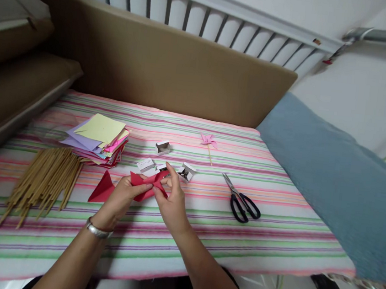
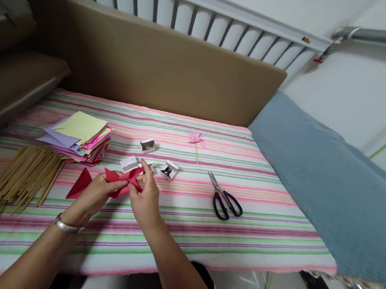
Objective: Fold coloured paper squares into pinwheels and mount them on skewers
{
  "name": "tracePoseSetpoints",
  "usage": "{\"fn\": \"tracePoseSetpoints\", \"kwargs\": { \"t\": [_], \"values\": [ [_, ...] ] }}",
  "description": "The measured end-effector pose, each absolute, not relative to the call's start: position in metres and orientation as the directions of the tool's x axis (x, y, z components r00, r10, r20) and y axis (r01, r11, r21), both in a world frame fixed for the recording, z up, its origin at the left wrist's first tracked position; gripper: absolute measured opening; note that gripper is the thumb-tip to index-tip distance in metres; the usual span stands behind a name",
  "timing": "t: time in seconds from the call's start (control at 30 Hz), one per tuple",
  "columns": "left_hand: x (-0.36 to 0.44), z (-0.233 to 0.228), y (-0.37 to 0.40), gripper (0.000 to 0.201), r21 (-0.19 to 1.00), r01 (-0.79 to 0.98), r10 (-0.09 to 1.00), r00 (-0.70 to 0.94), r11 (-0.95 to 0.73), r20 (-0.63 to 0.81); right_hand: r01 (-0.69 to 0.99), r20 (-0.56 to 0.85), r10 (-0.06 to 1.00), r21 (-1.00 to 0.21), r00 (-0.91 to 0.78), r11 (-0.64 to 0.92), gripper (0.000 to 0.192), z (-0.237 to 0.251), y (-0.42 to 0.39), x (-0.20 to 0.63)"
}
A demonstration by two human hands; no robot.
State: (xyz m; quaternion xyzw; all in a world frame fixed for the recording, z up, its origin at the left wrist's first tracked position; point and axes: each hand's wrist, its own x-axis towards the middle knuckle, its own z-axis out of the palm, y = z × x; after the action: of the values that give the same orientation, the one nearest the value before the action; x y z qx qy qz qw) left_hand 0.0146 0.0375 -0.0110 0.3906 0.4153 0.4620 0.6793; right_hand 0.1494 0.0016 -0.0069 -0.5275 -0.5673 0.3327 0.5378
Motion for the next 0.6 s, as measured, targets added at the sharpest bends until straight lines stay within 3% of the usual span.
{"fn": "tracePoseSetpoints", "kwargs": {
  "t": [0.17, 0.27, 0.4, 0.6],
  "values": [
    [0.004, -0.012, 0.043, 0.019, 0.903, -0.362, 0.972, 0.123, 0.231, -0.199, 0.041, 0.132, 0.978, -0.991, 0.164, 0.127, 0.074, -0.015, 0.006, 0.146],
    [0.003, -0.013, 0.044, 0.018, 0.904, -0.373, 0.977, 0.128, 0.206, -0.170, -0.078, 0.028, 0.989, -0.996, 0.142, 0.039, 0.054, -0.018, 0.009, 0.144],
    [0.010, -0.013, 0.041, 0.018, 0.929, -0.304, 0.973, 0.160, 0.210, -0.167, -0.036, -0.056, 0.989, -0.998, 0.137, -0.052, 0.015, -0.015, 0.010, 0.146],
    [0.012, -0.014, 0.039, 0.015, 0.932, -0.288, 0.969, 0.178, 0.219, -0.172, 0.006, -0.096, 0.985, -0.995, 0.143, -0.098, 0.013, -0.006, 0.009, 0.147]
  ]
}}
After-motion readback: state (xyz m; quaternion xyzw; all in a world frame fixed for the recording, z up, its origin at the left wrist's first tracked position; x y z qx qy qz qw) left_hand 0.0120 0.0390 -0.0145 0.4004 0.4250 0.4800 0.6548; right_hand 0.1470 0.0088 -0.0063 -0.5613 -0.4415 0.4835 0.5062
